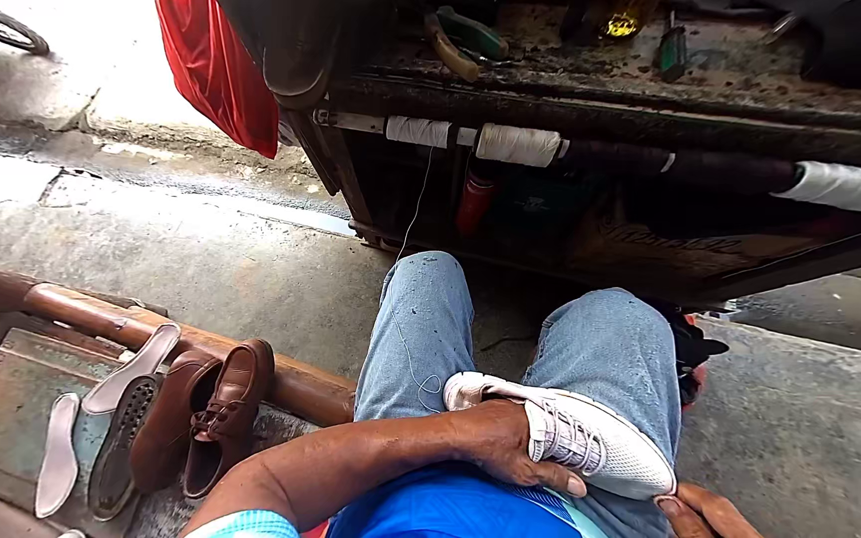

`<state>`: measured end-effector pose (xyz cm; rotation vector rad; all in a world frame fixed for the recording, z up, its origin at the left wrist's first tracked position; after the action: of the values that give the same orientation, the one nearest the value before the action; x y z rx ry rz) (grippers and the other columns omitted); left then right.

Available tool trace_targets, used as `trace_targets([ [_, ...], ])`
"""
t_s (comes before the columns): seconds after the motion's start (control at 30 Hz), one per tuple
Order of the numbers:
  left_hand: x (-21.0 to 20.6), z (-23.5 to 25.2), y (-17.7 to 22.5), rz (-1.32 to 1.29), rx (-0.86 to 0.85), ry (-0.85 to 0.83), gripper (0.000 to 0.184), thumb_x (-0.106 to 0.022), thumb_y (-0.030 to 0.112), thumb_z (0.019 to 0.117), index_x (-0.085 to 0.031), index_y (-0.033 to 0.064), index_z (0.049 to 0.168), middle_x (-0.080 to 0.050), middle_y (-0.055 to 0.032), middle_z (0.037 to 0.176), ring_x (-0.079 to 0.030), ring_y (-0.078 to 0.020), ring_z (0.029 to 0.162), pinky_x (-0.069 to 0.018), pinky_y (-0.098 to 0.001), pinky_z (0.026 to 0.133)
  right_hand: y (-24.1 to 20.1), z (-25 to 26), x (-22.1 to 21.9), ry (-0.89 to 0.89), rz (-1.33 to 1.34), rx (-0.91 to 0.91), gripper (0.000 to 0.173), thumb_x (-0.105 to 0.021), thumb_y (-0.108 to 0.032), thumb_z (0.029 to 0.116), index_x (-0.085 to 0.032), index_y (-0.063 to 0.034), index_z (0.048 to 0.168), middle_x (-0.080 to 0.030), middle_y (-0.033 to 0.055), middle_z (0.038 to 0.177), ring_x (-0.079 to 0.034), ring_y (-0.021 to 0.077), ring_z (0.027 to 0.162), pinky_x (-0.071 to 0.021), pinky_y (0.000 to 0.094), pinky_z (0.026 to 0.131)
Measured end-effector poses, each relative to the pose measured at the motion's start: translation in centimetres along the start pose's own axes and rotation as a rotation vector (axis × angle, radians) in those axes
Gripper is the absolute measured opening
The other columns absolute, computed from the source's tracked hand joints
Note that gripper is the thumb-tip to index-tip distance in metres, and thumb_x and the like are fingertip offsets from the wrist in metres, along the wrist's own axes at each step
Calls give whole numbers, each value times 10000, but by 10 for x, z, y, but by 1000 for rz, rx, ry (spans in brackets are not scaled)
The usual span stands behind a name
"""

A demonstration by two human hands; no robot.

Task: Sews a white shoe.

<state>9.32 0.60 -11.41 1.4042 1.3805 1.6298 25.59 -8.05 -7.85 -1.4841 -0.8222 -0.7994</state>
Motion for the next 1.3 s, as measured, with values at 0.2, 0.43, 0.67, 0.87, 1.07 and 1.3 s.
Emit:
trace_targets([
  [0.2,2,-2,3,-44,-58,-4,411,-663,358,971,-698,13,1190,-729,-146,1113,-685,-231,1097,-517,-475,988,0,-4,0,61,-3,10,340,-523,-229,1077,-671,68,1007,-703,228,832,-698,290,721,-553,429,651],
  [0.43,4,-5,-6,-42,-6,29,411,-658,372,976,-702,23,1188,-730,-135,1124,-679,-217,1114,-509,-466,1010,-4,3,-3,-113,-12,-44,353,-473,-249,1091,-651,46,1013,-682,234,820,-683,359,712,-521,534,619],
  [0.67,4,-5,-13,-70,18,70,395,-649,379,982,-717,31,1157,-736,-125,1104,-684,-206,1099,-517,-457,1001,0,7,-3,-180,102,-61,305,-495,-205,1075,-650,53,1027,-668,205,782,-664,312,675,-526,507,621],
  [0.87,5,-6,-5,-69,-33,37,421,-663,377,971,-702,12,1176,-733,-139,1101,-688,-217,1089,-524,-467,983,-5,-1,0,30,-14,25,350,-489,-235,1083,-666,51,986,-685,217,772,-680,297,657,-523,456,590],
  [1.07,7,-6,-8,-99,-7,34,461,-690,386,944,-687,1,1198,-724,-150,1126,-676,-221,1112,-510,-467,1009,6,-3,14,82,51,-12,349,-478,-192,1092,-661,95,1014,-689,253,839,-684,250,733,-544,384,682],
  [1.3,8,-9,-11,-63,3,47,472,-704,401,929,-696,2,1180,-729,-150,1114,-679,-226,1108,-508,-472,1005,74,-15,41,345,246,-230,373,-444,-214,1098,-583,127,1041,-544,64,785,-482,9,613,-460,210,591],
])
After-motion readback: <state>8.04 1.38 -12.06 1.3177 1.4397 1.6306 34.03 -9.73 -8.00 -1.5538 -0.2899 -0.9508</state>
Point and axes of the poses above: each hand's wrist, its own z-axis towards the middle knuckle, its own x-axis out of the back of the hand, y = z × x, the point moved 10 cm from there along z, towards the middle knuckle
